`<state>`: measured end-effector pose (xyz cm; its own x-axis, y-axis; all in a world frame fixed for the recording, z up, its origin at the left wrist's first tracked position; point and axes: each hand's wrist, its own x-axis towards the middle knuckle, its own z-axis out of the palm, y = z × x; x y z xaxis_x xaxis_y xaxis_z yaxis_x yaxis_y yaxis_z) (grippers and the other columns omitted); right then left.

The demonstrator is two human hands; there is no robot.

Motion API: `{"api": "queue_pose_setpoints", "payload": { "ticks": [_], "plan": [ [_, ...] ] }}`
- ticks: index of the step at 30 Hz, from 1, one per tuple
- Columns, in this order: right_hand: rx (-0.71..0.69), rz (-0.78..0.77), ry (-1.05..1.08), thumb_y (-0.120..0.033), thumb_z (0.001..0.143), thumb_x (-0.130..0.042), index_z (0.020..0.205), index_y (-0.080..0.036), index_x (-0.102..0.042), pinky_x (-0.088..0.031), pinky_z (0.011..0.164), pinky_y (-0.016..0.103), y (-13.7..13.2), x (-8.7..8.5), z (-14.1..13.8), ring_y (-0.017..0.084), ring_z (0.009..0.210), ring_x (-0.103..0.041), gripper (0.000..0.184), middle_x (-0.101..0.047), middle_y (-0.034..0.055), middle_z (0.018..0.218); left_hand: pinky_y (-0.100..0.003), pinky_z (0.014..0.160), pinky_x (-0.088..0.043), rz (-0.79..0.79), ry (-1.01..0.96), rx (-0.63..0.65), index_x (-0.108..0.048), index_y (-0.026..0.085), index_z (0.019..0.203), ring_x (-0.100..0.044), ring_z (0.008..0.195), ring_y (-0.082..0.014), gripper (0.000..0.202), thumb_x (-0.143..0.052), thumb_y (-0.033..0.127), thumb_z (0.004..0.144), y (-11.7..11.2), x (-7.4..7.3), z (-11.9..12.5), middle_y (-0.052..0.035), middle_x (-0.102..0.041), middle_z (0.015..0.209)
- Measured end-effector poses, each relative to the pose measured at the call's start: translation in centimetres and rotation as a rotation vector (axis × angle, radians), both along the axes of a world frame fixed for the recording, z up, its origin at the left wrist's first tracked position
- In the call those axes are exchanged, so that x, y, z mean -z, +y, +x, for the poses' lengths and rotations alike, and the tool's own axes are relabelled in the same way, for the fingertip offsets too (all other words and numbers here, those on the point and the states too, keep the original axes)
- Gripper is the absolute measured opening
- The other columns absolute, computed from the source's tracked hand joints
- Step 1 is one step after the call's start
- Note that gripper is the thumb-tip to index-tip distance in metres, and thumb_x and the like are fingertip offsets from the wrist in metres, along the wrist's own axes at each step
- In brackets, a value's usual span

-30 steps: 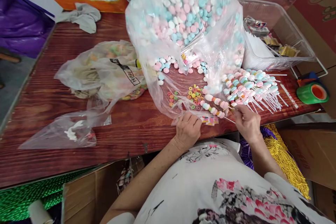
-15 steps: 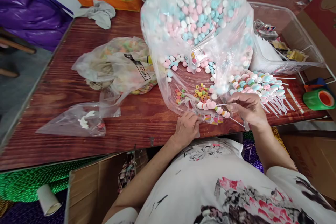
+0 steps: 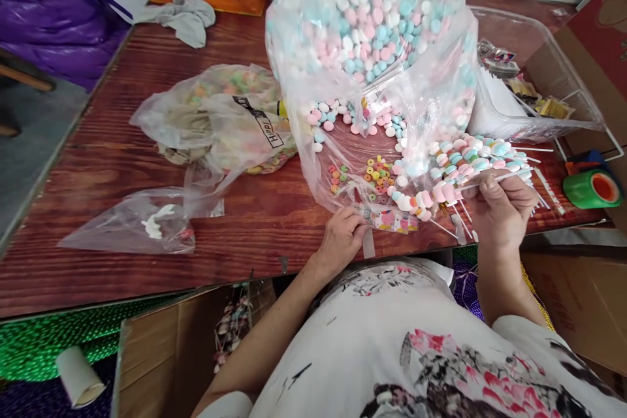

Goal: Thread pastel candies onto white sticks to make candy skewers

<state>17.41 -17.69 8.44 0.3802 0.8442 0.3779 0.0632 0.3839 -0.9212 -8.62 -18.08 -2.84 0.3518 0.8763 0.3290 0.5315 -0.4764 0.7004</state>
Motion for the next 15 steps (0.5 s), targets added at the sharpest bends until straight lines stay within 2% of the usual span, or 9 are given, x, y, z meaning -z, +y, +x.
{"api": "queue_pose_setpoints", "payload": {
  "ticks": [3, 6, 10, 15],
  "plan": [
    [0.008, -0.036, 0.065, -0.034, 0.08, -0.075, 0.067, -0.02, -0.067, -0.043, 0.049, 0.024, -0.8, 0.6, 0.4, 0.01, 0.051, -0.052, 0.021, -0.057, -0.0028, 0.055, -0.029, 0.067, -0.047, -0.069, -0.12, -0.037, -0.062, 0.017, 0.072, -0.058, 0.072, -0.0154, 0.015, -0.065, 0.023, 0.085, 0.2, 0.0, -0.3, -0.0026, -0.062, 0.075],
    [0.008, -0.085, 0.101, -0.035, 0.081, -0.074, 0.069, -0.019, -0.067, -0.042, 0.048, 0.023, -1.4, 1.6, 0.1, 0.01, 0.05, -0.053, 0.021, -0.06, -0.0022, 0.057, -0.028, 0.065, -0.046, -0.102, -0.161, -0.051, -0.061, 0.017, 0.07, -0.056, 0.068, -0.0144, 0.019, -0.067, 0.028, 0.084, 0.3, -0.1, -0.6, -0.0018, -0.061, 0.072],
    [-0.004, -0.111, 0.144, -0.038, 0.079, -0.075, 0.067, -0.019, -0.065, -0.039, 0.045, 0.022, -1.3, 2.6, -0.8, 0.01, 0.048, -0.052, 0.024, -0.059, -0.0026, 0.054, -0.027, 0.065, -0.044, -0.094, -0.128, -0.052, -0.057, 0.018, 0.069, -0.054, 0.067, -0.0139, 0.019, -0.065, 0.025, 0.085, 0.3, -0.1, -0.6, -0.0011, -0.059, 0.071],
    [-0.051, -0.128, 0.159, -0.037, 0.079, -0.075, 0.069, -0.021, -0.066, -0.043, 0.046, 0.022, -0.8, 3.2, -1.8, 0.01, 0.048, -0.052, 0.021, -0.06, -0.0033, 0.055, -0.026, 0.062, -0.04, -0.058, -0.058, -0.007, -0.053, 0.018, 0.066, -0.05, 0.065, -0.0132, 0.023, -0.06, 0.023, 0.087, 0.3, 0.0, -0.5, 0.0002, -0.055, 0.066]
  ]
}}
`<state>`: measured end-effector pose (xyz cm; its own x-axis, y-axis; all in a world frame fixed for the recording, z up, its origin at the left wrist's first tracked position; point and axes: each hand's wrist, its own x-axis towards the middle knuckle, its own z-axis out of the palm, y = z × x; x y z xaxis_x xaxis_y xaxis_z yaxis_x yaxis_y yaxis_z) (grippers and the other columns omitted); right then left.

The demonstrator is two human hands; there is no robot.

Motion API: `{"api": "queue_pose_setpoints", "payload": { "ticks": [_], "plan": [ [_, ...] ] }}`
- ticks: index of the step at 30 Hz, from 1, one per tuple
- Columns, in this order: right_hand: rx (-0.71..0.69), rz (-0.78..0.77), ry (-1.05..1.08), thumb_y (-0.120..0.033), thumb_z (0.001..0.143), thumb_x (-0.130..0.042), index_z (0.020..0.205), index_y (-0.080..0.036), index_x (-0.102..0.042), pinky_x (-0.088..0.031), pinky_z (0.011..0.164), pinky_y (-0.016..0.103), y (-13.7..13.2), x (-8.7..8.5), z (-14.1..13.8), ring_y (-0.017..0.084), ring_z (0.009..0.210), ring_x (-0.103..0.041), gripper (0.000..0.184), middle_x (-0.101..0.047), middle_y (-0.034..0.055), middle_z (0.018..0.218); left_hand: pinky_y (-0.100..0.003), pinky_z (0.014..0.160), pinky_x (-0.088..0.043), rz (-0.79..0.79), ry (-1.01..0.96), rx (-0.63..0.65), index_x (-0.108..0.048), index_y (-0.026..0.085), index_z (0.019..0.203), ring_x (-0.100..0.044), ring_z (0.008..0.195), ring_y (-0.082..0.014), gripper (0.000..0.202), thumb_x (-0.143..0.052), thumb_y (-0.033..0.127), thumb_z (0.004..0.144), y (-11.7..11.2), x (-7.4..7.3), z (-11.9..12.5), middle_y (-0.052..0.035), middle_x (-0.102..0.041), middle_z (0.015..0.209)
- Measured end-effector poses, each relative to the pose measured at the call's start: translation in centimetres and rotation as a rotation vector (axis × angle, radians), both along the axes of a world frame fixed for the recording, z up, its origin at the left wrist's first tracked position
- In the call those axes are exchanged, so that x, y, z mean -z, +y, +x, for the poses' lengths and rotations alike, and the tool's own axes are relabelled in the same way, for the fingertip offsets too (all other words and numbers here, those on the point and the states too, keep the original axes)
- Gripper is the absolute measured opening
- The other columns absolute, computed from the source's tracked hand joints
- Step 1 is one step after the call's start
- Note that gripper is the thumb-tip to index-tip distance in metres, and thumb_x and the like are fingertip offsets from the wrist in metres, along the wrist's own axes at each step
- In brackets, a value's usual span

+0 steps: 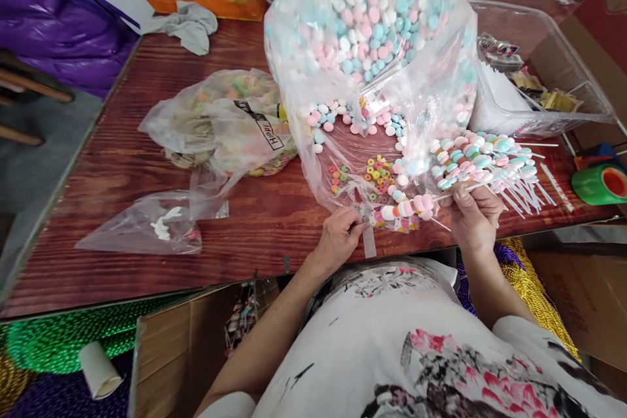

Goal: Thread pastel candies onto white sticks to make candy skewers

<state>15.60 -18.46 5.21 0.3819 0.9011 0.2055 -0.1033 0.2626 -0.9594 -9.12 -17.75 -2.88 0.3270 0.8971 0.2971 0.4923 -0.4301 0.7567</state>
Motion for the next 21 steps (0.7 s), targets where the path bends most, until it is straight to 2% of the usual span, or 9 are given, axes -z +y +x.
{"api": "queue_pose_setpoints", "payload": {
  "ticks": [4, 6, 9, 12, 14, 18, 21],
  "plan": [
    [0.022, 0.008, -0.005, -0.037, 0.078, -0.076, 0.068, -0.02, -0.065, -0.044, 0.047, 0.023, 0.4, 0.1, 0.1, 0.01, 0.049, -0.053, 0.022, -0.058, -0.0034, 0.055, -0.027, 0.065, -0.043, 0.026, 0.012, 0.024, -0.056, 0.018, 0.068, -0.053, 0.068, -0.0143, 0.021, -0.058, 0.023, 0.089, 0.0, 0.1, -0.2, -0.0012, -0.057, 0.069],
    [0.068, 0.036, -0.008, -0.036, 0.078, -0.075, 0.067, -0.02, -0.065, -0.044, 0.049, 0.023, 0.4, 0.1, 0.6, 0.01, 0.052, -0.053, 0.022, -0.058, -0.0032, 0.057, -0.028, 0.068, -0.045, 0.048, 0.051, 0.034, -0.062, 0.018, 0.077, -0.056, 0.072, -0.0155, 0.014, -0.055, 0.02, 0.09, -0.1, 0.1, -0.1, -0.003, -0.061, 0.074],
    [0.103, 0.065, -0.004, -0.033, 0.081, -0.073, 0.069, -0.02, -0.064, -0.045, 0.052, 0.023, 0.4, 0.1, 1.2, 0.01, 0.056, -0.055, 0.02, -0.059, -0.003, 0.06, -0.03, 0.072, -0.047, 0.093, 0.201, 0.067, -0.068, 0.017, 0.095, -0.058, 0.079, -0.0176, 0.018, -0.05, 0.015, 0.091, -0.2, -0.2, 0.2, -0.0067, -0.065, 0.084],
    [0.091, 0.059, -0.004, -0.033, 0.082, -0.072, 0.07, -0.02, -0.065, -0.045, 0.053, 0.023, 0.1, 0.2, 1.3, 0.01, 0.056, -0.055, 0.019, -0.057, -0.0034, 0.059, -0.03, 0.071, -0.046, 0.097, 0.337, 0.069, -0.071, 0.017, 0.091, -0.057, 0.078, -0.0185, 0.021, -0.05, 0.014, 0.091, -0.1, -0.5, 0.6, -0.0075, -0.064, 0.082],
    [0.087, 0.05, -0.004, -0.033, 0.082, -0.071, 0.072, -0.02, -0.066, -0.044, 0.051, 0.023, -0.1, 0.4, 1.2, 0.01, 0.054, -0.053, 0.017, -0.056, -0.0037, 0.059, -0.029, 0.069, -0.046, 0.058, 0.289, 0.048, -0.07, 0.017, 0.085, -0.057, 0.076, -0.0175, 0.019, -0.053, 0.016, 0.09, 0.1, -0.6, 0.8, -0.0062, -0.063, 0.08],
    [0.094, 0.058, 0.035, -0.031, 0.082, -0.071, 0.071, -0.02, -0.066, -0.045, 0.053, 0.023, -0.5, 0.9, 1.3, 0.01, 0.055, -0.054, 0.017, -0.058, -0.003, 0.062, -0.026, 0.065, -0.043, -0.064, 0.064, -0.008, -0.065, 0.017, 0.074, -0.057, 0.069, -0.0138, 0.011, -0.063, 0.017, 0.084, 0.7, -0.6, 0.6, -0.0009, -0.061, 0.072],
    [0.092, 0.041, 0.109, -0.03, 0.082, -0.071, 0.07, -0.02, -0.066, -0.045, 0.053, 0.023, -0.5, 1.3, 1.5, 0.01, 0.058, -0.056, 0.017, -0.058, -0.0023, 0.061, -0.024, 0.062, -0.042, -0.133, -0.017, -0.028, -0.061, 0.017, 0.069, -0.055, 0.065, -0.0121, 0.014, -0.067, 0.02, 0.082, 1.1, -0.5, 0.3, 0.0015, -0.059, 0.068]
  ]
}}
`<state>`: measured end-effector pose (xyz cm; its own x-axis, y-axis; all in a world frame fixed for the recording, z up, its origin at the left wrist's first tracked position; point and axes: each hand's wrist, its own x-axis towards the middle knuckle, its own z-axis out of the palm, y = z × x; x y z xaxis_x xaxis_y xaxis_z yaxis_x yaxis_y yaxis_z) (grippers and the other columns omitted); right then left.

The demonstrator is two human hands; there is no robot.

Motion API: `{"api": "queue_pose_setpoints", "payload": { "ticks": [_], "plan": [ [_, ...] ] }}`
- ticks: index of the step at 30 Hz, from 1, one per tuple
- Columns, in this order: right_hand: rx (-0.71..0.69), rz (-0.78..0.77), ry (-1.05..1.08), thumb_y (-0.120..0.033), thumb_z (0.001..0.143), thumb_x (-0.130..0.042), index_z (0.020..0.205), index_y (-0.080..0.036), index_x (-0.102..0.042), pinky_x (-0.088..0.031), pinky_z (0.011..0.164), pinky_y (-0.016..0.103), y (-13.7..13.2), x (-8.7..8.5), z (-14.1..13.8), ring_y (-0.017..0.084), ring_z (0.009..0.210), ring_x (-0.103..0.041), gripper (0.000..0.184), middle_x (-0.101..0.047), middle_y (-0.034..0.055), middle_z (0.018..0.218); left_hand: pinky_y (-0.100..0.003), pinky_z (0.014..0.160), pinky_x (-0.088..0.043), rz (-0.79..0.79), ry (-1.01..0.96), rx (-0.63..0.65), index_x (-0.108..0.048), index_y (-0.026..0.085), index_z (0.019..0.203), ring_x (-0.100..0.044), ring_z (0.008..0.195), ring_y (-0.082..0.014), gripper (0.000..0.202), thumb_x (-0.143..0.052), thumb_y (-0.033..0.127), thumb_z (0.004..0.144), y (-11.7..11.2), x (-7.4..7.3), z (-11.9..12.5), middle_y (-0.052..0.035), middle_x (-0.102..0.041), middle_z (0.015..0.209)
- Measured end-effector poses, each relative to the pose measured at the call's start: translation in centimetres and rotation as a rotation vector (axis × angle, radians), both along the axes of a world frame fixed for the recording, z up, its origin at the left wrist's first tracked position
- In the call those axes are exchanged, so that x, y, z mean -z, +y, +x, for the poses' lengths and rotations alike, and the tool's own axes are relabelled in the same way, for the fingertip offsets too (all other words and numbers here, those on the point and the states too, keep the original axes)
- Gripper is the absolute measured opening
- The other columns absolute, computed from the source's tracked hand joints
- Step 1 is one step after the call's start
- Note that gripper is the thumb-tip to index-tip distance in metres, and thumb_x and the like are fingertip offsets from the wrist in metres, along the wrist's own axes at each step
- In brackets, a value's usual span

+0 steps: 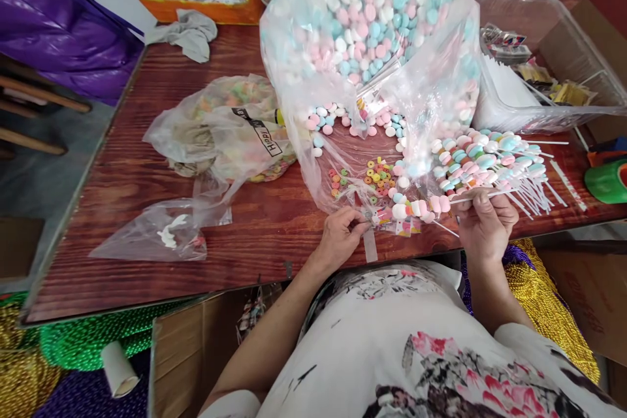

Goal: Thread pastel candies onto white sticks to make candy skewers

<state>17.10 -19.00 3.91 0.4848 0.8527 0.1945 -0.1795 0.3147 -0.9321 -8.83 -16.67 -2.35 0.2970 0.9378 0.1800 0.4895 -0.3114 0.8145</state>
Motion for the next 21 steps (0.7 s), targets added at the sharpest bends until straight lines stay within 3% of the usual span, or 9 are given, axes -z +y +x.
{"api": "queue_pose_setpoints", "payload": {
  "ticks": [11, 21],
  "plan": [
    [-0.029, -0.019, 0.121, -0.03, 0.079, -0.076, 0.065, -0.019, -0.065, -0.044, 0.049, 0.021, 0.8, 1.4, -1.2, 0.009, 0.054, -0.054, 0.02, -0.06, -0.0031, 0.06, -0.023, 0.059, -0.042, -0.051, -0.109, 0.011, -0.063, 0.017, 0.068, -0.054, 0.062, -0.0109, 0.02, -0.071, 0.029, 0.082, 0.0, 0.5, -0.8, 0.0016, -0.06, 0.067],
    [-0.162, 0.151, -0.183, -0.033, 0.083, -0.07, 0.077, -0.02, -0.073, -0.049, 0.056, 0.032, -0.7, 1.3, -1.2, 0.016, 0.057, -0.059, 0.015, -0.062, 0.0012, 0.062, -0.023, 0.061, -0.042, -0.031, -0.121, 0.022, -0.062, 0.017, 0.069, -0.054, 0.063, -0.0112, 0.017, -0.07, 0.024, 0.082, -0.1, 0.1, -0.7, 0.0015, -0.06, 0.066]
  ]
}}
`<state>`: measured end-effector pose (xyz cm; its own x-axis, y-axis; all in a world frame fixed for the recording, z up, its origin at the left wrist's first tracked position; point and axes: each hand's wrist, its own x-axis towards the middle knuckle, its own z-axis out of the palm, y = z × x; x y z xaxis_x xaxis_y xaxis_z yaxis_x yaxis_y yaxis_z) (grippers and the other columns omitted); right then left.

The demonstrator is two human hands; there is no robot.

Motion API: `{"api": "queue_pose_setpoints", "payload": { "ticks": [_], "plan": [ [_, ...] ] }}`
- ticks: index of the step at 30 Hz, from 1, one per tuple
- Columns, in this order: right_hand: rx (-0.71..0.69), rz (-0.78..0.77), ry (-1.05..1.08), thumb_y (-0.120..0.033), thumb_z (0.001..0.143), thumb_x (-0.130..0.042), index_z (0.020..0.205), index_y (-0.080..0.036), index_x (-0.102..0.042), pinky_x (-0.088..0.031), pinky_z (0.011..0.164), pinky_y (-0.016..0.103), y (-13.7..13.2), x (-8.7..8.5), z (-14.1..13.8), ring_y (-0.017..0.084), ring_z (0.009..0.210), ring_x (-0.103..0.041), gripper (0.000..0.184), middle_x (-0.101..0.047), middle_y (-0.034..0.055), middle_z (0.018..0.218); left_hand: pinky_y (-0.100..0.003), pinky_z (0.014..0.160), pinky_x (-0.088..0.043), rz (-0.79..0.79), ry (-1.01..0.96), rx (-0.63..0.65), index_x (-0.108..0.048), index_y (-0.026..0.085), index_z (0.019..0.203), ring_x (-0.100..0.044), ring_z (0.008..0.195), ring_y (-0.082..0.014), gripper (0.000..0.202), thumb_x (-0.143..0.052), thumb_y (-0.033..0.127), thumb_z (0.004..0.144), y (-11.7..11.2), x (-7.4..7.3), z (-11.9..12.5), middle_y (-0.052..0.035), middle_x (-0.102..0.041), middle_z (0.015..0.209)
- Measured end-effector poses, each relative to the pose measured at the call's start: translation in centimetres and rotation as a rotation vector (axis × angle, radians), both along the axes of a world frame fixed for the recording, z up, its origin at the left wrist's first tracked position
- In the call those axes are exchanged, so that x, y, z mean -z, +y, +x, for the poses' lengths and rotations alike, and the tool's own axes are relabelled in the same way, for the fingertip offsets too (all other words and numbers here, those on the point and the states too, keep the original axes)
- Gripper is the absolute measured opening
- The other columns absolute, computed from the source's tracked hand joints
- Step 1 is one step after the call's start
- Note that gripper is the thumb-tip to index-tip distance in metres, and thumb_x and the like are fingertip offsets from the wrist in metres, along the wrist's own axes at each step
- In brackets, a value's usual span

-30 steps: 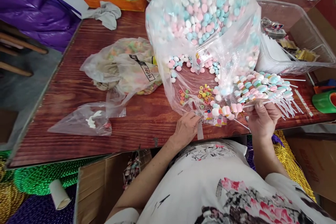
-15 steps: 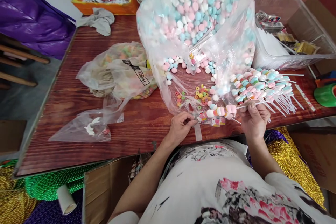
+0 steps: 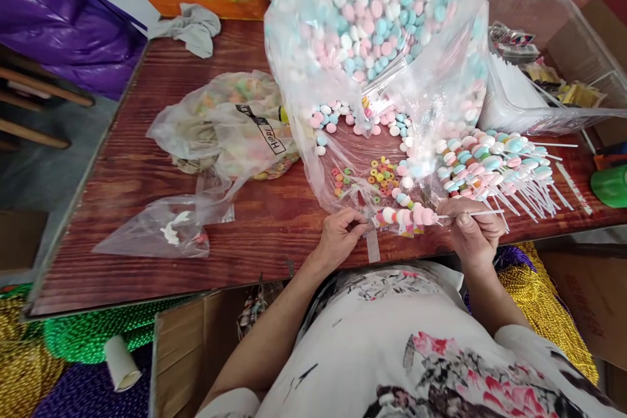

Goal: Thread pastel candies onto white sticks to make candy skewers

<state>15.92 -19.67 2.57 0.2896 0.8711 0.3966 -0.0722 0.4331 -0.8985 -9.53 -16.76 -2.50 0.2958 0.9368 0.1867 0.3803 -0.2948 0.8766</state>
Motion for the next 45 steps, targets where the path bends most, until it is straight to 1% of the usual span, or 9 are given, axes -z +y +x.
{"api": "queue_pose_setpoints", "payload": {
  "ticks": [8, 16, 21, 25, 29, 33, 37, 42, 45],
  "plan": [
    [-0.043, -0.077, -0.007, -0.032, 0.084, -0.069, 0.079, -0.02, -0.075, -0.046, 0.054, 0.029, 0.4, -0.2, 0.1, 0.015, 0.058, -0.057, 0.015, -0.065, 0.0027, 0.065, -0.024, 0.061, -0.042, 0.115, -0.036, 0.112, -0.063, 0.016, 0.074, -0.054, 0.063, -0.0113, 0.017, -0.065, 0.025, 0.088, -0.3, 0.1, 0.1, 0.0, -0.06, 0.067],
    [-0.154, -0.231, 0.099, -0.032, 0.083, -0.071, 0.076, -0.02, -0.073, -0.045, 0.049, 0.026, 0.8, 0.1, -1.0, 0.013, 0.056, -0.056, 0.014, -0.065, 0.0014, 0.065, -0.032, 0.08, -0.05, 0.293, 0.012, 0.083, -0.069, 0.018, 0.082, -0.061, 0.089, -0.0183, 0.006, -0.066, 0.021, 0.086, -0.6, -0.4, 0.0, -0.0078, -0.065, 0.091],
    [-0.251, -0.2, 0.139, -0.035, 0.086, -0.069, 0.07, -0.019, -0.07, -0.042, 0.046, 0.026, 1.0, -0.3, -0.4, 0.014, 0.053, -0.054, 0.023, -0.06, 0.0009, 0.059, -0.036, 0.09, -0.05, 0.076, -0.207, 0.083, -0.065, 0.017, 0.075, -0.065, 0.1, -0.0211, 0.011, -0.069, 0.022, 0.084, -1.0, -1.3, -0.3, -0.0105, -0.069, 0.105],
    [-0.211, -0.123, -0.019, -0.032, 0.086, -0.068, 0.074, -0.022, -0.073, -0.05, 0.059, 0.032, 0.6, -0.3, 0.1, 0.017, 0.062, -0.061, 0.017, -0.066, 0.0023, 0.066, -0.029, 0.078, -0.05, -0.129, -0.297, 0.121, -0.06, 0.016, 0.071, -0.065, 0.081, -0.0167, 0.019, -0.071, 0.026, 0.083, -1.5, -1.8, -0.3, -0.0063, -0.071, 0.09],
    [-0.394, -0.045, -0.159, -0.03, 0.088, -0.064, 0.085, -0.025, -0.076, -0.053, 0.068, 0.038, 0.0, -0.3, 0.7, 0.019, 0.066, -0.063, 0.013, -0.069, 0.0026, 0.07, -0.024, 0.067, -0.046, -0.2, -0.305, 0.108, -0.059, 0.016, 0.074, -0.056, 0.068, -0.0114, 0.02, -0.07, 0.03, 0.084, -1.8, -1.4, -0.3, -0.0019, -0.066, 0.079],
    [-0.392, -0.034, -0.155, -0.033, 0.088, -0.065, 0.087, -0.025, -0.077, -0.054, 0.073, 0.042, 0.1, -0.3, 1.3, 0.021, 0.068, -0.064, 0.015, -0.071, 0.0035, 0.072, -0.023, 0.067, -0.046, -0.255, -0.291, 0.14, -0.062, 0.017, 0.101, -0.057, 0.07, -0.0117, 0.021, -0.065, 0.034, 0.088, -2.1, -1.5, -0.1, -0.0024, -0.067, 0.086],
    [-0.299, -0.034, -0.184, -0.036, 0.085, -0.068, 0.087, -0.027, -0.078, -0.054, 0.078, 0.043, 0.2, -0.5, 1.1, 0.023, 0.074, -0.066, 0.013, -0.073, 0.0034, 0.076, -0.028, 0.078, -0.049, -0.2, -0.149, 0.201, -0.052, 0.02, 0.131, -0.062, 0.087, -0.0182, 0.066, -0.078, 0.042, 0.075, -2.6, -2.4, 0.8, -0.0061, -0.068, 0.105],
    [-0.435, -0.011, -0.307, -0.033, 0.088, -0.064, 0.091, -0.031, -0.078, -0.053, 0.085, 0.048, -0.2, -1.5, 0.7, 0.023, 0.075, -0.067, 0.014, -0.073, 0.0021, 0.075, -0.025, 0.064, -0.042, -0.161, 0.129, 0.178, -0.065, 0.015, 0.089, -0.053, 0.068, -0.0141, 0.029, -0.073, 0.041, 0.079, -2.2, -2.6, 1.4, -0.0006, -0.063, 0.076],
    [-0.536, 0.013, -0.342, -0.032, 0.089, -0.063, 0.094, -0.031, -0.077, -0.052, 0.088, 0.049, -0.2, -2.2, 1.2, 0.021, 0.067, -0.066, 0.015, -0.073, 0.001, 0.073, -0.022, 0.058, -0.036, -0.27, 0.106, 0.228, -0.062, 0.014, 0.078, -0.045, 0.062, -0.0107, 0.028, -0.074, 0.04, 0.077, -2.0, -2.8, 1.0, 0.0041, -0.053, 0.065]
  ]
}}
